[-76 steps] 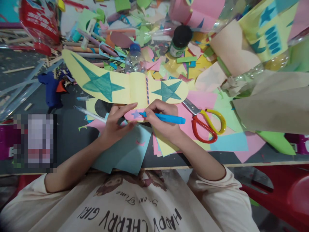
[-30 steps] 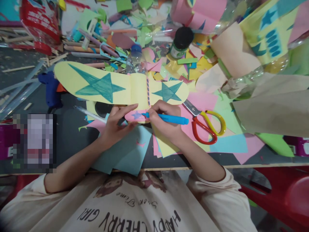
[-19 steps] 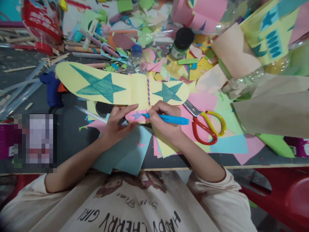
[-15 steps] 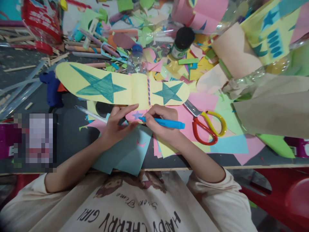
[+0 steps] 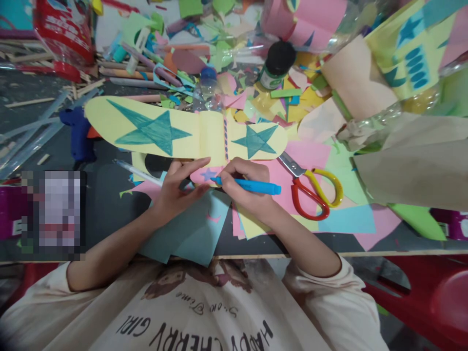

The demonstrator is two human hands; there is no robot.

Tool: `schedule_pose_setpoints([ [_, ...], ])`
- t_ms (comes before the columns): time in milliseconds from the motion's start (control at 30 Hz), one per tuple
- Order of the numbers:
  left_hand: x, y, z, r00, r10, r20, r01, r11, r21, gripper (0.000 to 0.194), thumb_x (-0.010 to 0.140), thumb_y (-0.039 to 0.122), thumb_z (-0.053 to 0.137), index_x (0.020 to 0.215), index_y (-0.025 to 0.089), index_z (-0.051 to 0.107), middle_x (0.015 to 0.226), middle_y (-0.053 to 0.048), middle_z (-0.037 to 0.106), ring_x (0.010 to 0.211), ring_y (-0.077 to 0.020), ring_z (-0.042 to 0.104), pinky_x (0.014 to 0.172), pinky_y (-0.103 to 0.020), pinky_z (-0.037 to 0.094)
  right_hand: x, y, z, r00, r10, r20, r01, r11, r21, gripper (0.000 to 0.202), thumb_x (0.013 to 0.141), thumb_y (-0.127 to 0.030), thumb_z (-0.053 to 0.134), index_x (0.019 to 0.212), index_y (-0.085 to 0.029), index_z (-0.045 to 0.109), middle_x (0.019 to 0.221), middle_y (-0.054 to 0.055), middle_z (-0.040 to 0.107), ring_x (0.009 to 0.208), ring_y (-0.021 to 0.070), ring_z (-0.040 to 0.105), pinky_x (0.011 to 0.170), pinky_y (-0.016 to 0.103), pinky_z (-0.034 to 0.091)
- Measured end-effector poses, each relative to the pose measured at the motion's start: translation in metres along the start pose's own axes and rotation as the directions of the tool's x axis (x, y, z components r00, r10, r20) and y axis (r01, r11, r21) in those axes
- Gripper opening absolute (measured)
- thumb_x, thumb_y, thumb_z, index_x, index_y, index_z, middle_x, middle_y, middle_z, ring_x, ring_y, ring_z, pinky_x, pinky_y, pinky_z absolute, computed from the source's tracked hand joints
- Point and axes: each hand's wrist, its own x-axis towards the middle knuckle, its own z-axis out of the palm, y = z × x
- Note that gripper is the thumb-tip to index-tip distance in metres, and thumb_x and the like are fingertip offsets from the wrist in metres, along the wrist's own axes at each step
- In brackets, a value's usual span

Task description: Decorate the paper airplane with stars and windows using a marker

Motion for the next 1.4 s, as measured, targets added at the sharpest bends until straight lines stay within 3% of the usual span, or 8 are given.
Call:
schedule_pose_setpoints([
  [167,0.0,0.0,0.0,1.0,-0.005,0.003,0.005,1.0,0.002,0.044,0.103,0.047,0.059,0.143,0.028,0.061,0.128,-0.008,0.072,0.096,-0.0194,0.062,0.081,-0.031,0.055,0.002,0.0,-0.002,1.0,0.0,-0.007,0.0,0.999,-0.036,0.026,0.081,-0.023,0.06,0.056,-0.021,0.059,0.05,-0.005,0.059,0.045,0.0089,0.052,0.047,0.022,0.04],
  [833,0.0,-0.001,0.0,0.999,0.039,-0.025,-0.039,0.999,-0.001,0.043,0.103,0.045,0.06,0.142,0.029,0.06,0.128,-0.007,0.072,0.101,-0.0194,0.062,0.083,-0.03,0.054,0.004,-0.001,-0.003,0.999,0.027,-0.021,-0.028,0.998,-0.062,0.024,0.079,-0.026,0.058,0.056,-0.022,0.06,0.049,-0.004,0.061,0.045,0.0108,0.051,0.045,0.024,0.04],
  [1100,-0.001,-0.002,0.001,0.999,0.026,-0.021,-0.026,1.0,0.007,0.044,0.103,0.048,0.059,0.143,0.03,0.06,0.124,-0.008,0.072,0.098,-0.0197,0.063,0.081,-0.031,0.055,0.003,0.003,-0.003,1.0,0.011,-0.027,-0.011,1.0,-0.009,0.024,0.077,-0.019,0.057,0.054,-0.022,0.058,0.049,-0.004,0.059,0.044,0.0108,0.051,0.045,0.024,0.039],
  [1267,0.0,-0.005,0.002,0.999,0.038,-0.033,-0.037,0.999,0.013,0.047,0.103,0.049,0.058,0.145,0.03,0.058,0.111,-0.008,0.069,0.098,-0.0204,0.061,0.082,-0.032,0.055,0.001,0.012,-0.005,0.983,-0.062,-0.174,0.084,0.989,0.123,0.024,0.081,-0.02,0.06,0.057,-0.023,0.06,0.054,-0.003,0.063,0.049,0.014,0.057,0.048,0.028,0.044],
  [1400,0.0,-0.014,0.003,0.995,0.025,-0.099,-0.022,0.999,0.026,0.051,0.103,0.053,0.054,0.149,0.031,0.055,0.106,-0.008,0.06,0.1,-0.0212,0.058,0.088,-0.035,0.054,0.002,0.011,-0.003,0.938,-0.087,-0.335,0.128,0.986,0.103,0.026,0.086,-0.038,0.066,0.064,-0.024,0.067,0.059,-0.002,0.065,0.049,0.0137,0.055,0.05,0.03,0.044],
])
